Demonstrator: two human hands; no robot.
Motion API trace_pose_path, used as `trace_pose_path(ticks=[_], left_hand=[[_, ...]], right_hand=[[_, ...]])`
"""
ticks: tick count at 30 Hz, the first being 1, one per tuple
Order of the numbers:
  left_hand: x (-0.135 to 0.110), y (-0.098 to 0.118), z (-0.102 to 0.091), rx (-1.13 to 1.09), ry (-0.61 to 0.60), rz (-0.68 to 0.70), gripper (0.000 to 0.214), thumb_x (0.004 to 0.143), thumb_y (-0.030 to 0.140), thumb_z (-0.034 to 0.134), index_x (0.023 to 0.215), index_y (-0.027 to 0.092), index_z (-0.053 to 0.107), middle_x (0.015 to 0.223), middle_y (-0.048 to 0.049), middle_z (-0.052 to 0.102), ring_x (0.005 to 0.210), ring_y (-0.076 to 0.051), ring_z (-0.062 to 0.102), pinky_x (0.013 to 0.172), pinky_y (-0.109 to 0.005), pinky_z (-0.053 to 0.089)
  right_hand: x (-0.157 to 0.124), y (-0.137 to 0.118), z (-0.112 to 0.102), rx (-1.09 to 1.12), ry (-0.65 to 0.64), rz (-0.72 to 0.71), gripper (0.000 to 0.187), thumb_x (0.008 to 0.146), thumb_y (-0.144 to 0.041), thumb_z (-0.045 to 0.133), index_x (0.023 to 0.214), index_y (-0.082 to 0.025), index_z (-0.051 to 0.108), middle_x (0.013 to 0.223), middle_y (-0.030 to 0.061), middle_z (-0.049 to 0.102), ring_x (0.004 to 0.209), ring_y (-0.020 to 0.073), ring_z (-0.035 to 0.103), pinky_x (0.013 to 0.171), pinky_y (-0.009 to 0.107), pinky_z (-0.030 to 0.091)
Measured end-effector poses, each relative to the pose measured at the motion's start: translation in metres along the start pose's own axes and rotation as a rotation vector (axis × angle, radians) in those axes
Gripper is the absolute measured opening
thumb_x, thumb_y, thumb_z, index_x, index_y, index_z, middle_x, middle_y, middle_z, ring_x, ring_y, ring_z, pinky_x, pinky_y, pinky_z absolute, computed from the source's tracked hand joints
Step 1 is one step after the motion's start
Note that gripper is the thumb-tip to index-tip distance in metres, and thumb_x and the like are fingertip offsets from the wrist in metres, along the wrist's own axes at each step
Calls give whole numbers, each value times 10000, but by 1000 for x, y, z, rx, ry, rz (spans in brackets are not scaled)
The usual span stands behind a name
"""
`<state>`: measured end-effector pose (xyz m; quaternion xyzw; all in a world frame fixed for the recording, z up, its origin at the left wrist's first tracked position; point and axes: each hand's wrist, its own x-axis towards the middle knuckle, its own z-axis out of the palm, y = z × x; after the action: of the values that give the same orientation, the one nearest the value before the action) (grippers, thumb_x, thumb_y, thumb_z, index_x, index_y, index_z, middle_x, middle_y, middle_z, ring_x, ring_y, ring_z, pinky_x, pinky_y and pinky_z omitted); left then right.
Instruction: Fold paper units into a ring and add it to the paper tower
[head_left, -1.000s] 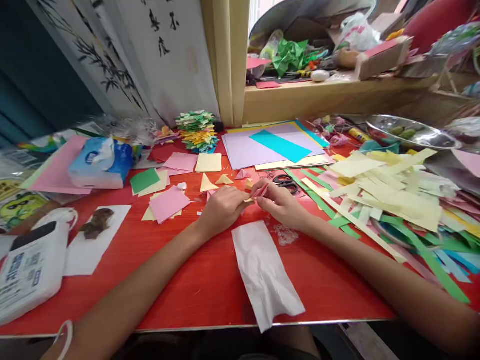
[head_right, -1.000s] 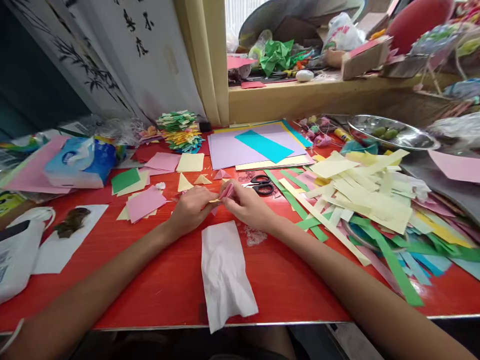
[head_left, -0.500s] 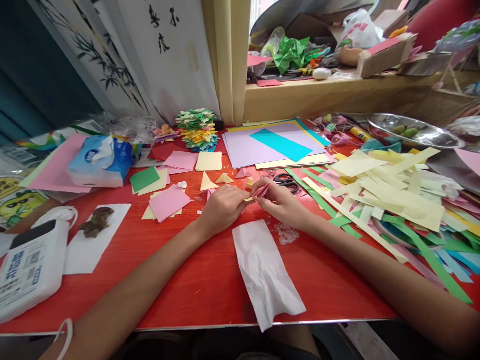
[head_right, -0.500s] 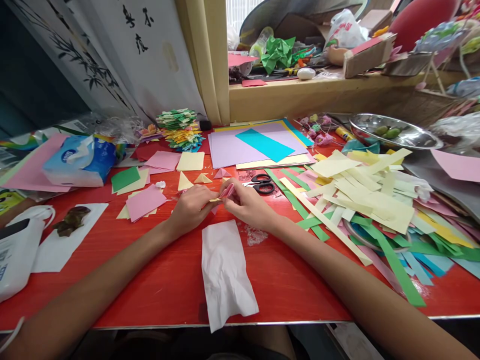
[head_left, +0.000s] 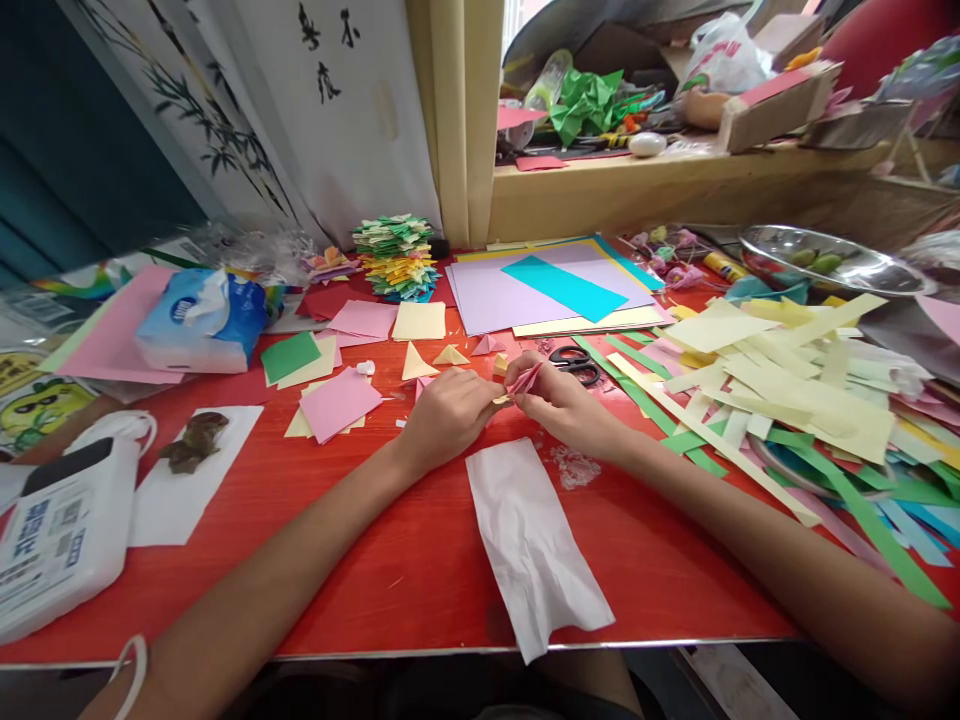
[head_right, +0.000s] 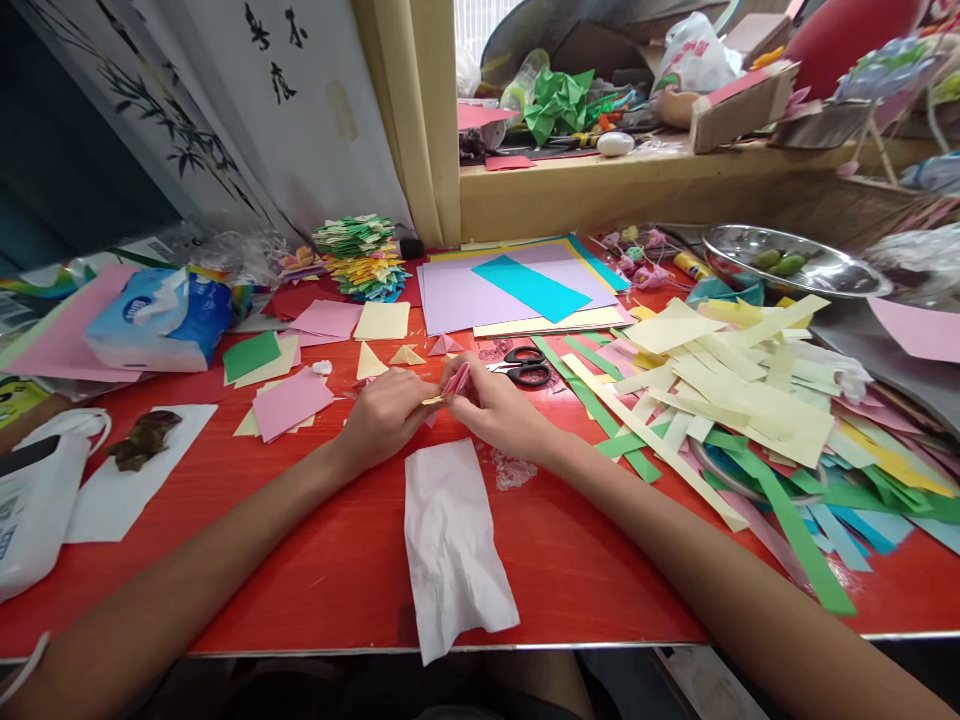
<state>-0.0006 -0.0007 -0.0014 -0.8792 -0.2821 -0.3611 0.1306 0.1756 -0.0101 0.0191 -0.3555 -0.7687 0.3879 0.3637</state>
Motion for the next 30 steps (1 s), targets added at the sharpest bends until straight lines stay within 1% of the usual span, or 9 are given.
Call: trace_pose_path(ticks=[3,6,9,13,17,20,22,26,30], left_hand=[[0,0,0,10,5,5,156,849,206,487,786,129,607,619,-26,610,596,-142,517,603,-267,405],[-1,0,0,10,6,7,152,846,202,492,784,126,608,613,-26,606,595,-145,517,604,-270,404],[-1,-1,0,5,0,3,165,853,212,482,789,129,609,609,-24,605,597,-146,522,603,-272,403],[0,0,-1,0,21,-20,176,863,224,471,792,135,604,631,-26,625,608,-141,539,618,-269,407],[1,1,-2,15,35,-31,199,876,242,451,775,145,593,625,-21,626,600,-136,548,619,-267,406],[2,1,-2,35,32,-26,204,875,249,455,764,146,592,604,-17,615,588,-135,543,612,-268,403],[2,1,-2,45,28,-22,200,869,251,468,754,147,593,603,-16,616,590,-137,544,613,-268,402],[3,2,-2,43,48,-11,175,858,248,489,767,144,597,624,-20,631,604,-139,554,614,-268,403],[4,2,-3,25,65,-29,165,854,243,501,777,131,594,626,-23,628,591,-133,549,607,-263,406]], right_hand=[[0,0,0,47,-21,20,144,761,-101,393,870,-191,417,803,-4,450,675,106,415,635,256,349],[1,1,0,49,-38,-2,146,767,-108,384,885,-192,409,822,4,461,702,113,434,666,266,368],[1,2,-2,-48,-38,-11,138,787,-139,385,913,-188,410,857,26,503,743,134,472,701,289,384],[0,4,-5,-232,-50,-1,141,829,-220,394,965,-187,411,857,46,558,766,172,523,696,308,386],[0,4,-7,-370,-63,13,227,852,-244,374,1064,-180,424,763,40,578,752,201,548,686,320,378],[1,5,-6,-398,-67,39,273,875,-294,362,1108,-174,441,708,36,580,733,211,562,683,324,378],[1,5,-6,-391,-69,45,294,886,-330,356,1116,-176,455,745,47,596,758,215,571,692,324,382],[1,3,-9,-346,-80,30,322,892,-350,362,1144,-175,461,929,78,612,789,196,573,702,315,390],[1,0,-12,-294,-97,6,320,893,-408,372,1058,-177,519,1010,82,596,800,174,559,714,306,386]])
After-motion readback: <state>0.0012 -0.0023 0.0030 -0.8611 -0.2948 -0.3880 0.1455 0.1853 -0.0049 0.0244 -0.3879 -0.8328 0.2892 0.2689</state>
